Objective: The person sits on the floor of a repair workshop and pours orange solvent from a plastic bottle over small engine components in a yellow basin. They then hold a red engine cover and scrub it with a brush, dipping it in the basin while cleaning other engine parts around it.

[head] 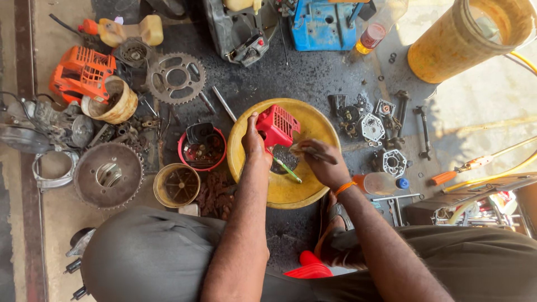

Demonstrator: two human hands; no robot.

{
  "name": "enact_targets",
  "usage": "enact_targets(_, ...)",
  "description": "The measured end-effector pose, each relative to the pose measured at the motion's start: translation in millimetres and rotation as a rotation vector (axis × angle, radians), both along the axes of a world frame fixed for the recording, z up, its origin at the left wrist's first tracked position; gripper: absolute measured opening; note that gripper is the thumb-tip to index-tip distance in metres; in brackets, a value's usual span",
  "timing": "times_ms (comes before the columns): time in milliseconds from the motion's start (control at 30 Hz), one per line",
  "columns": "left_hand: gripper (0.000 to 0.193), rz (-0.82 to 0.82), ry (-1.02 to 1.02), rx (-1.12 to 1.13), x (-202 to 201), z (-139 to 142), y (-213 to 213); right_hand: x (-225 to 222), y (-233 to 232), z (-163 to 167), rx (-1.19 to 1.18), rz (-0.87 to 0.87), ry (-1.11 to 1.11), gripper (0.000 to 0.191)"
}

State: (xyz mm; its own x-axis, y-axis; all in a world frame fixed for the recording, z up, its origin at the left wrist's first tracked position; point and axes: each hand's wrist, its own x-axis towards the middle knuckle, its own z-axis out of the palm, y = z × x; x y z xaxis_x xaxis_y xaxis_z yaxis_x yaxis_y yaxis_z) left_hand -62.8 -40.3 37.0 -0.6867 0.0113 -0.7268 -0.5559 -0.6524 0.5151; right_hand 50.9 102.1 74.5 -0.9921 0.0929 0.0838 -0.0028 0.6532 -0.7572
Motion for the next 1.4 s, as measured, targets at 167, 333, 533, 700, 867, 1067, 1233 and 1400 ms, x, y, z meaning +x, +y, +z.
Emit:
enact_targets(167,0.045,-0.116,-0.04,-0.076,5,0,-4,-3,0,3,-0.151,-0.042,0.054,0.023)
enact_targets(333,0.044,-0.074,0.017,0.039,0,4,-5,-2,-7,2,0.034,-0.034,-0.046,0.022)
enact_targets(533,0.045,-0.119,-0.04,-0.054,4,-6,-6,-2,-6,4,-0.164,-0.07,0.018,0.022)
enact_targets(700,0.044,-0.05,0.012,0.042,0,-2,-4,-4,-7,11,0.003,-0.072,0.012,0.022)
enact_targets(867,0.046,-0.114,-0.029,-0.08,2,0,-3,-1,-5,11,-0.143,-0.091,0.026,0.023)
enact_targets(1067,0.045,-0.033,-0.147,-0.058,-1,3,-1,1,-8,2,0.119,0.018,0.086,0.017)
enact_targets(1233,0.045,-0.038,-0.198,-0.112,0,-3,1,3,-17,-3,-0.024,-0.155,0.099,0.021)
enact_targets(1400,0.046,0.025,-0.174,-0.057,-1,-7,6,4,-21,-11,0.228,0.024,0.231,0.02)
